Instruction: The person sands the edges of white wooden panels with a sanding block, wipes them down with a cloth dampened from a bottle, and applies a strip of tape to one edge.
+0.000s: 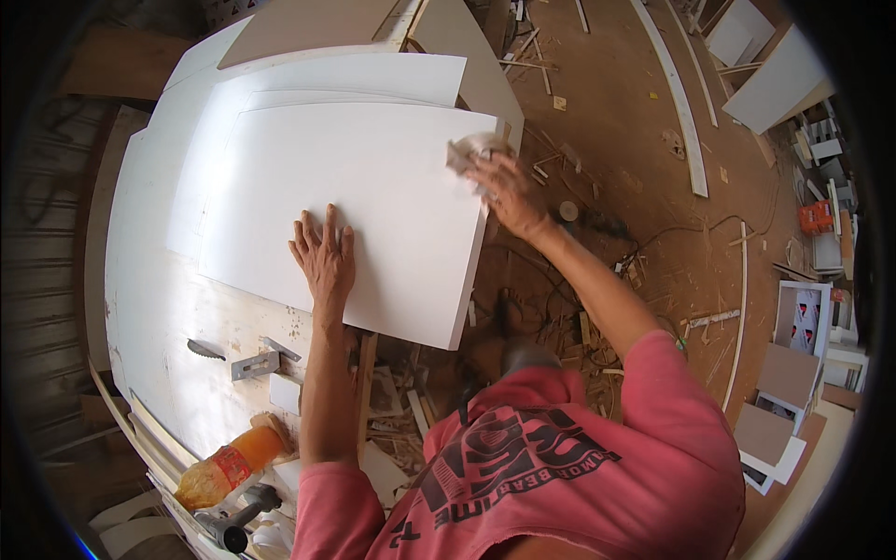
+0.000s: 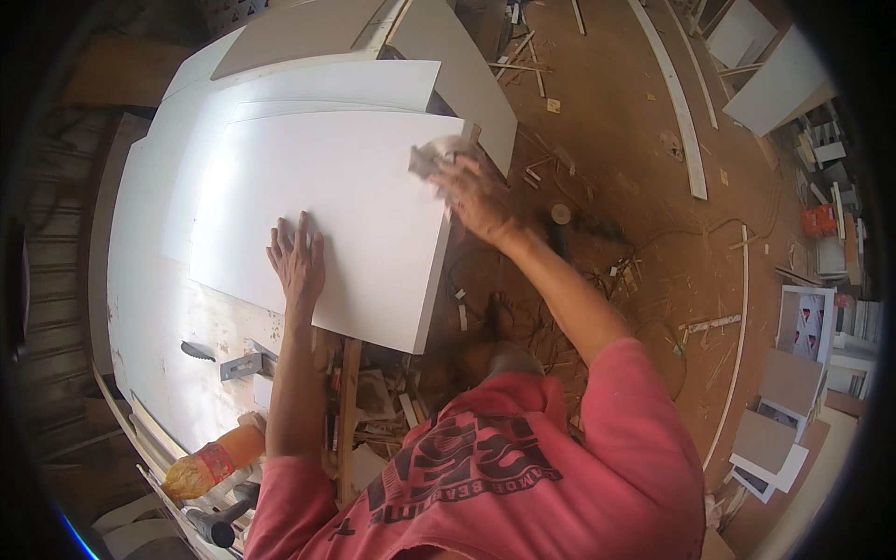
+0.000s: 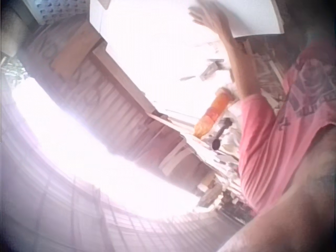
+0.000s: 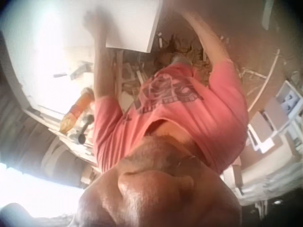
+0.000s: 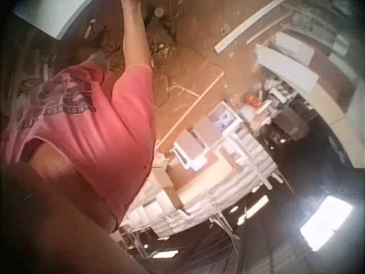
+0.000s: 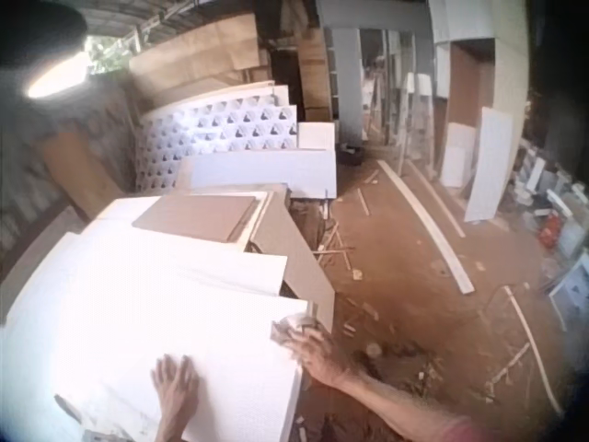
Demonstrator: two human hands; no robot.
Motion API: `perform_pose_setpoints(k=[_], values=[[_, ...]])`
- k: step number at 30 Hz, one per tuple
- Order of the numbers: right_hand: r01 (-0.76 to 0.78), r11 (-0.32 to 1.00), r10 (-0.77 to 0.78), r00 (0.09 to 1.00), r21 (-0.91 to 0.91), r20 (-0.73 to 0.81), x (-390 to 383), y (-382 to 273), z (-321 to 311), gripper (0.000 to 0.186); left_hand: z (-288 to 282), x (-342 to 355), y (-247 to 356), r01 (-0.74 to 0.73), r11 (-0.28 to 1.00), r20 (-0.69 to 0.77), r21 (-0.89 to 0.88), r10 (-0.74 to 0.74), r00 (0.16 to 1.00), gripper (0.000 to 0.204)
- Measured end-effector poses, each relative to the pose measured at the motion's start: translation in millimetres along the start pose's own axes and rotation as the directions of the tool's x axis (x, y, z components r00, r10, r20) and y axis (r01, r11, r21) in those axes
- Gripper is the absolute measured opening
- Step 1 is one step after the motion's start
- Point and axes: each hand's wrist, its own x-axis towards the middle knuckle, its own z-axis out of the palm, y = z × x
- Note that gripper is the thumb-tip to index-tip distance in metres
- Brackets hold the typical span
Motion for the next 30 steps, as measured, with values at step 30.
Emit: perform_pose_setpoints(k=[30], values=[[-0.307, 0.896, 0.358, 0.927, 0.322, -0.111, -6, -20, 15, 0.025, -21, -112, 8, -0.355, 0.935, 0.204, 0.015, 0.345, 0.916, 0.083]])
